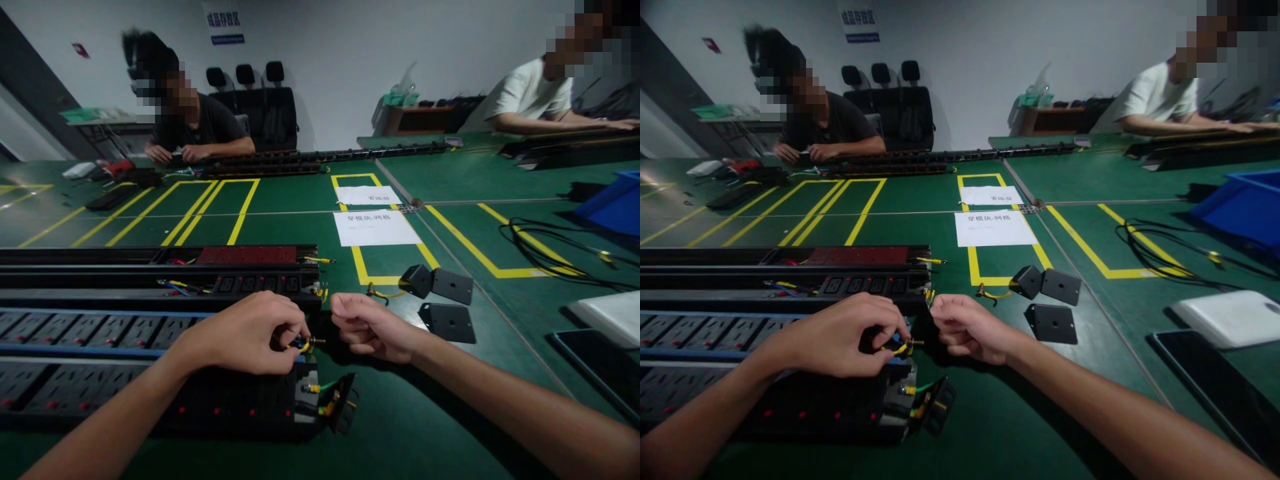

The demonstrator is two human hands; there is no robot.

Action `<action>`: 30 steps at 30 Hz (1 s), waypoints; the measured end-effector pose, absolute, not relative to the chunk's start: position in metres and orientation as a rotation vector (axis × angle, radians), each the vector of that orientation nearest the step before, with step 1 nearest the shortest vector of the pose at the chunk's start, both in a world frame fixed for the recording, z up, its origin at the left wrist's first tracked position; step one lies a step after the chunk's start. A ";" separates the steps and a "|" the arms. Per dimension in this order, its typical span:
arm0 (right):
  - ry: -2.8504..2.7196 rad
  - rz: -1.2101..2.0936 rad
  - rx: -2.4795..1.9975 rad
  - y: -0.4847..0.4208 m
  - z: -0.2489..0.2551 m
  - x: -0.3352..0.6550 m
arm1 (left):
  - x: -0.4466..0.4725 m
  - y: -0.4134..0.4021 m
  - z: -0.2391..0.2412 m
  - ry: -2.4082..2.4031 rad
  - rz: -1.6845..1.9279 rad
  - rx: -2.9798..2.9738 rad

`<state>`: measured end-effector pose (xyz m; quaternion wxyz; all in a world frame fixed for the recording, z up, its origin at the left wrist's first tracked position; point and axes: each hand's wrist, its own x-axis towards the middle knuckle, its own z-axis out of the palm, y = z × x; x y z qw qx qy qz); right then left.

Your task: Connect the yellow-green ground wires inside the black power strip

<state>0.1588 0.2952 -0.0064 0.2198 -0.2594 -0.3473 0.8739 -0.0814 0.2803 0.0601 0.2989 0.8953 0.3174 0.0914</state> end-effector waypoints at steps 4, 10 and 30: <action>-0.950 2.419 -0.717 0.295 -0.006 0.159 | -0.081 0.282 0.061 0.875 0.205 2.388; -0.924 2.430 -0.717 0.295 -0.007 0.161 | -0.080 0.283 0.061 1.022 0.236 2.276; -0.917 2.428 -0.704 0.296 -0.012 0.161 | -0.083 0.284 0.071 0.975 0.534 2.109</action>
